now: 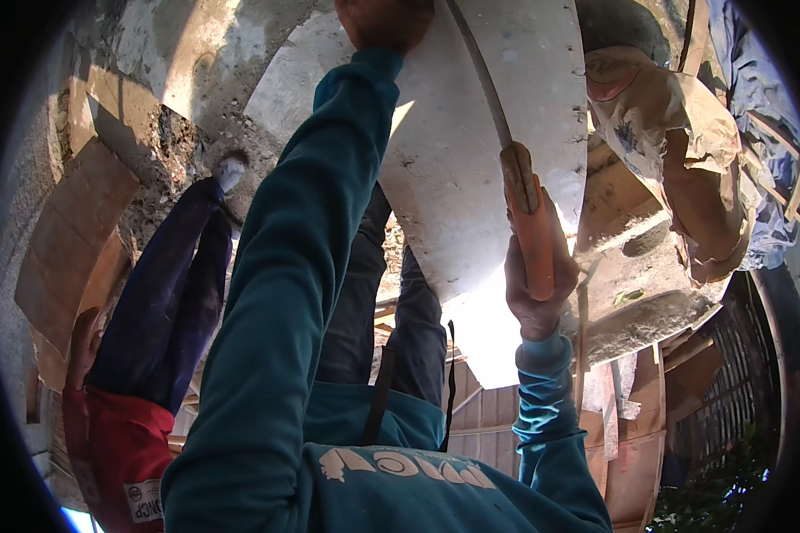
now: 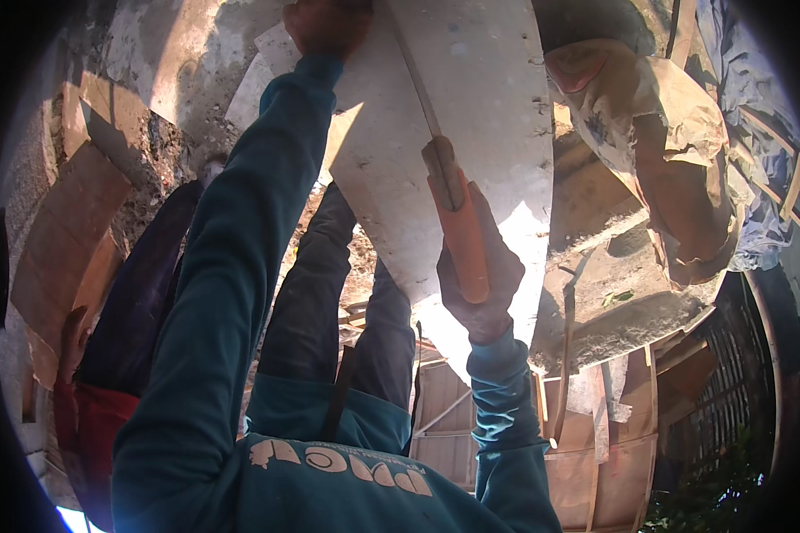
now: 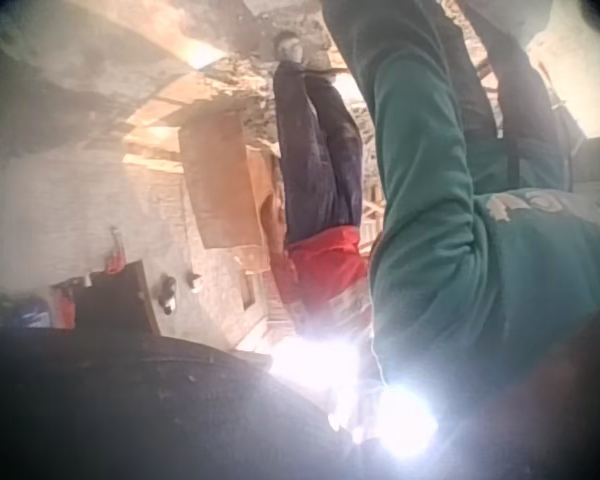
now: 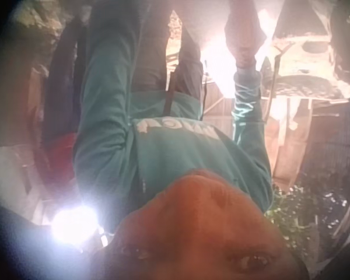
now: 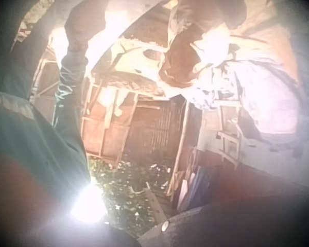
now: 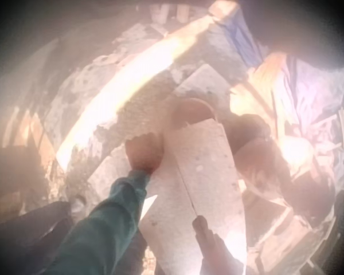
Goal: The person marks a long board with a pencil and ruler, then carries it to a workbench. They use a hand saw to cut the board along the marked line while another person assists by holding the board steady.
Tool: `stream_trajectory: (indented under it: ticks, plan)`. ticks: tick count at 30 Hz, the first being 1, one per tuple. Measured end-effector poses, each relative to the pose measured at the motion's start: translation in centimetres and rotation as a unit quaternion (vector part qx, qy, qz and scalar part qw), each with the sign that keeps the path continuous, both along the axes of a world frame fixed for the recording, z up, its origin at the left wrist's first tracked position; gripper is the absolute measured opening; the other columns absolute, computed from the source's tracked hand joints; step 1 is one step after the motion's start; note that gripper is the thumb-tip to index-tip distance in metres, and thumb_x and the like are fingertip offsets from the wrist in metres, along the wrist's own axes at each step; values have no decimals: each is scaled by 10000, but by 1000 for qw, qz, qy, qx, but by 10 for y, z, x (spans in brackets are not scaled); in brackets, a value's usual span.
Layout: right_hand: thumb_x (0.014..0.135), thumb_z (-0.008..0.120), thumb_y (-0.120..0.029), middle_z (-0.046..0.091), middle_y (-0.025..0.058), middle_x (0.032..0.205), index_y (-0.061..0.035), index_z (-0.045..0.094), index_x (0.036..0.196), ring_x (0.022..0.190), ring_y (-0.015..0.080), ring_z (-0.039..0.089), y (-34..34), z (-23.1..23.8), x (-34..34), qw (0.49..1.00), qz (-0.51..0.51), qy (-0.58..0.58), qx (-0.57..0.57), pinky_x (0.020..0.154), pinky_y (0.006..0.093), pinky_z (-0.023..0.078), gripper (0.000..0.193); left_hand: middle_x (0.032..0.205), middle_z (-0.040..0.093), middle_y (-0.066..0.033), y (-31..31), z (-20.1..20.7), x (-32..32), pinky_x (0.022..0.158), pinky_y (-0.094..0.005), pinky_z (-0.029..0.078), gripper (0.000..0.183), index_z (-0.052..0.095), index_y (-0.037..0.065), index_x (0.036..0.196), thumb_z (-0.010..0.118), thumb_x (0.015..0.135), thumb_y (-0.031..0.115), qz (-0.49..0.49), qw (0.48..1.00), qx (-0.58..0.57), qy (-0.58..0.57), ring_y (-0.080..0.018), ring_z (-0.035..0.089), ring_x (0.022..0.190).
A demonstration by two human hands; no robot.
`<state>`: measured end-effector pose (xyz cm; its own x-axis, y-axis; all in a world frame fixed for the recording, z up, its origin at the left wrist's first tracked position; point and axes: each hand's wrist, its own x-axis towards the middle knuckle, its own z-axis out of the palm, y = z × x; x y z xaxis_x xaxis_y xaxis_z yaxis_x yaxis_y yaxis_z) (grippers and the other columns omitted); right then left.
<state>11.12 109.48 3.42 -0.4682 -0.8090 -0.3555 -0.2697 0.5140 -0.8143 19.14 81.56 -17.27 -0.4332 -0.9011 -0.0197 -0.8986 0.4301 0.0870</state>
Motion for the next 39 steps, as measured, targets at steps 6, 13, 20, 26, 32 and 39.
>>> stream_trajectory:
  ticks: [6,13,20,26,32,39]
  plan:
    - [871,534,73,662,208,1229,89,542,1339,1085,253,684,-2,-2,-1,1000,5,-7,-5,909,339,555,468,796,695,-155,0,-6,1,751,-563,421,461,682,100,751,464,985,432,4,1000,-18,3,-360,640,757]
    - [799,592,40,721,166,1107,-37,570,1369,823,198,728,1,-21,-5,999,-20,6,-33,716,288,549,576,781,685,-153,5,-20,3,761,-561,426,455,687,90,767,494,974,446,-5,998,-69,0,-356,623,731]
    - [924,600,-7,695,177,1193,38,583,1311,1063,244,700,27,24,-6,999,5,27,24,871,340,579,390,707,664,-144,2,-30,8,709,-544,434,426,659,107,710,535,952,435,-19,991,-130,24,-353,621,680]
    - [946,618,-50,667,187,1240,49,557,1333,1104,271,679,26,13,-17,1000,-1,-6,30,925,358,574,404,678,655,-147,-7,-32,0,687,-532,442,426,645,109,687,552,937,440,-8,993,-117,35,-356,627,653]
    - [846,604,37,711,157,1162,-33,585,1347,960,208,724,-43,-34,-29,999,-22,-7,-23,808,296,552,506,687,657,-141,10,-9,-6,694,-539,439,423,641,107,708,551,937,450,5,999,-28,36,-351,624,645]
    - [916,650,-56,674,184,1207,53,548,1337,1059,242,693,6,12,-12,999,-15,-18,23,890,341,570,447,699,638,-131,0,-27,6,739,-537,421,409,618,107,729,552,936,454,-35,990,-130,47,-333,600,685]
